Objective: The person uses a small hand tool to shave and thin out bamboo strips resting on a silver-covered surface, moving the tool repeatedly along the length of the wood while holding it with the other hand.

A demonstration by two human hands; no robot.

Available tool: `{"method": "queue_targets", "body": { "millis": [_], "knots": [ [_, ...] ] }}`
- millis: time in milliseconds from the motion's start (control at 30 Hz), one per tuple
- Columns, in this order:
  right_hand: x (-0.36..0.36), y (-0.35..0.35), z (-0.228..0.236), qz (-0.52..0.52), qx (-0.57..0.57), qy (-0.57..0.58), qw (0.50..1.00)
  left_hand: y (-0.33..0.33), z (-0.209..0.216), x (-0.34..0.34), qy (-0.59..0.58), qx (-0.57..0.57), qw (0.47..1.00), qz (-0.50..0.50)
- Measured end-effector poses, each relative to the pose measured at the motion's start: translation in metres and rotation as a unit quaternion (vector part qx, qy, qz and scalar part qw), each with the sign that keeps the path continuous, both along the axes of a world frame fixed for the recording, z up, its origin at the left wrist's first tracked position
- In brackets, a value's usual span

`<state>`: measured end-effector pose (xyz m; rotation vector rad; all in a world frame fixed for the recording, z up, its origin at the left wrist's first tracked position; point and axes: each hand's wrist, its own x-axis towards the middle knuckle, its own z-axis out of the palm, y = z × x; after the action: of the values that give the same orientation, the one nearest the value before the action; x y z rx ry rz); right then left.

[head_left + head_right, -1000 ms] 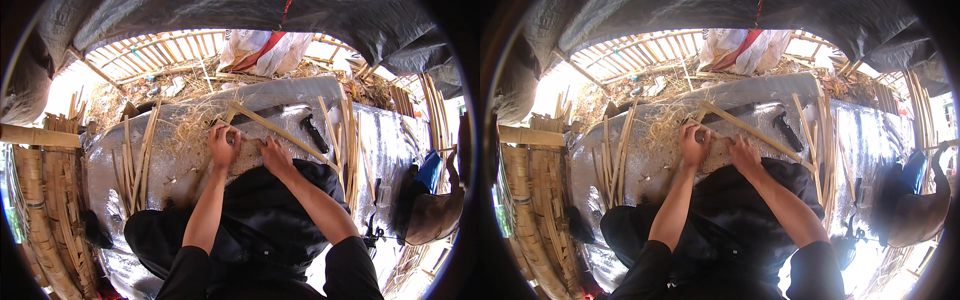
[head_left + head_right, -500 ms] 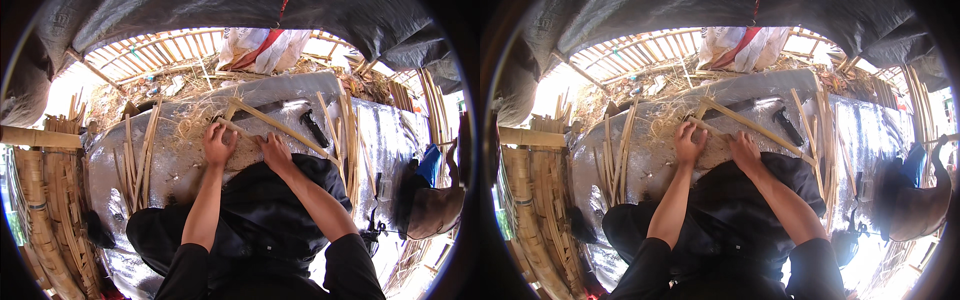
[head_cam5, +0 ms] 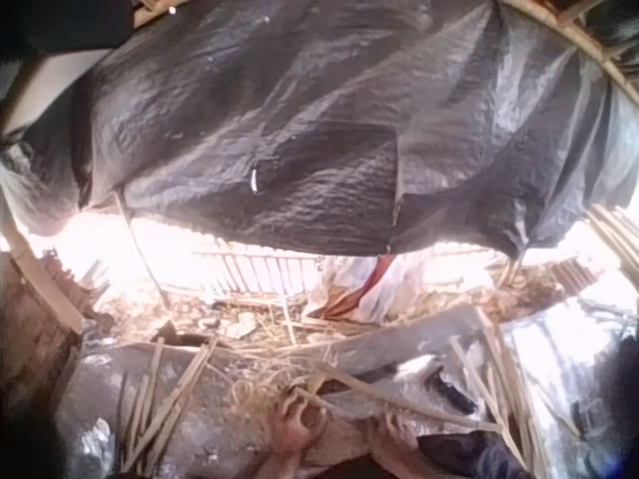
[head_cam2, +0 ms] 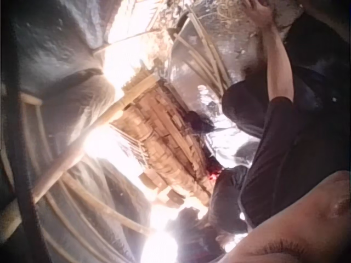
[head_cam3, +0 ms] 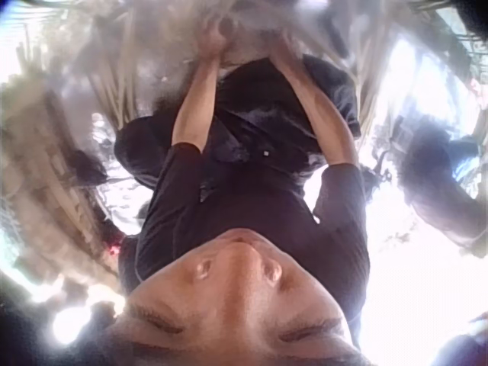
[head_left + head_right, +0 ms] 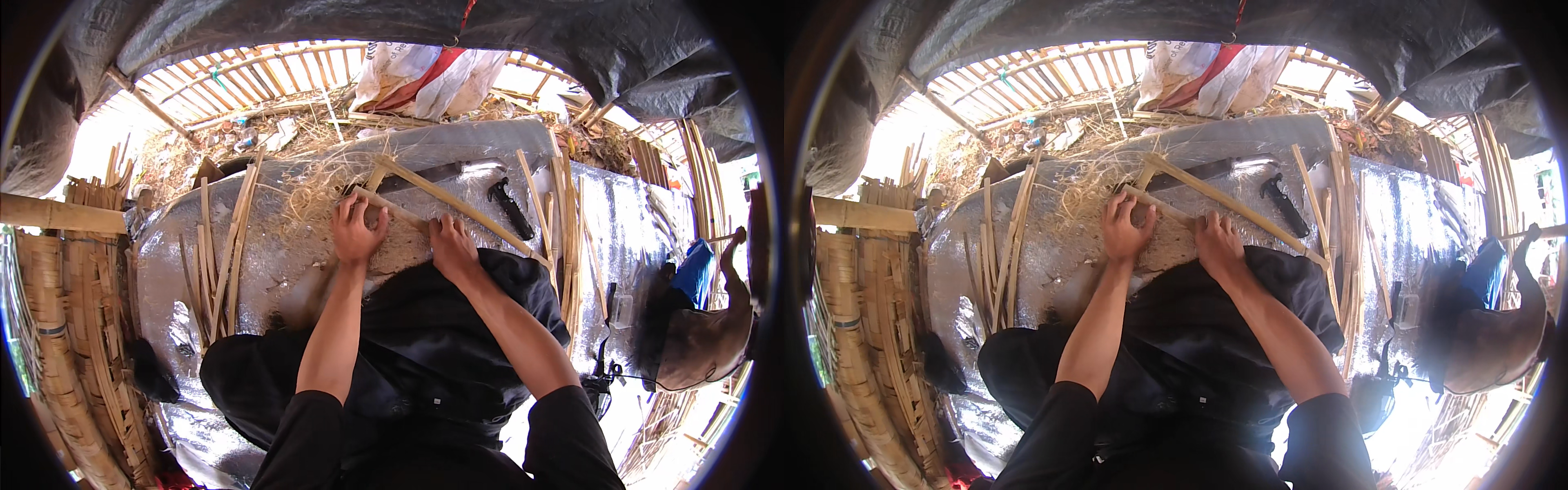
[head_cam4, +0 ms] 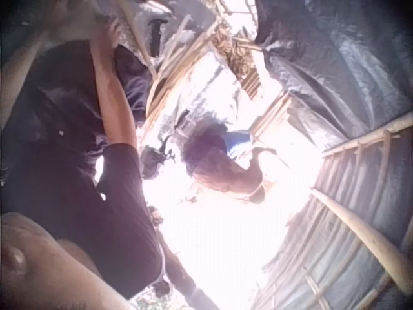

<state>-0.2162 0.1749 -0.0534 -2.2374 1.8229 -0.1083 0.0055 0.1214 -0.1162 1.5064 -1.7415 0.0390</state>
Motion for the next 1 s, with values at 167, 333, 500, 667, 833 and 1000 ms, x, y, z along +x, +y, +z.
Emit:
{"method": "queue_targets", "body": {
  "millis": [167,333,500,667,833,1000],
  "knots": [
    [-0.001,-0.001,-0.001,0.001,-0.029,0.004,1.0,-0.003,-0.001,0.003,0.0,-0.005,1.0,-0.003],
    [-0.001,0.0,0.003,0.013,-0.006,-0.008,1.0,0.0,0.005,0.002,-0.003,-0.018,1.0,-0.009],
    [-0.001,0.0,0.012,0.008,0.017,-0.024,1.0,-0.001,0.003,0.002,0.014,0.003,1.0,-0.005],
    [0.003,0.001,0.013,-0.018,0.028,-0.044,0.998,0.0,-0.001,0.002,0.028,0.017,0.999,0.001],
    [-0.001,-0.001,0.006,-0.008,0.017,-0.009,1.0,0.0,0.0,-0.001,0.041,0.024,0.999,0.002],
    [0.005,0.0,0.017,-0.015,0.03,-0.006,0.999,0.0,0.002,0.002,0.012,0.005,1.0,-0.007]
  ]
}}
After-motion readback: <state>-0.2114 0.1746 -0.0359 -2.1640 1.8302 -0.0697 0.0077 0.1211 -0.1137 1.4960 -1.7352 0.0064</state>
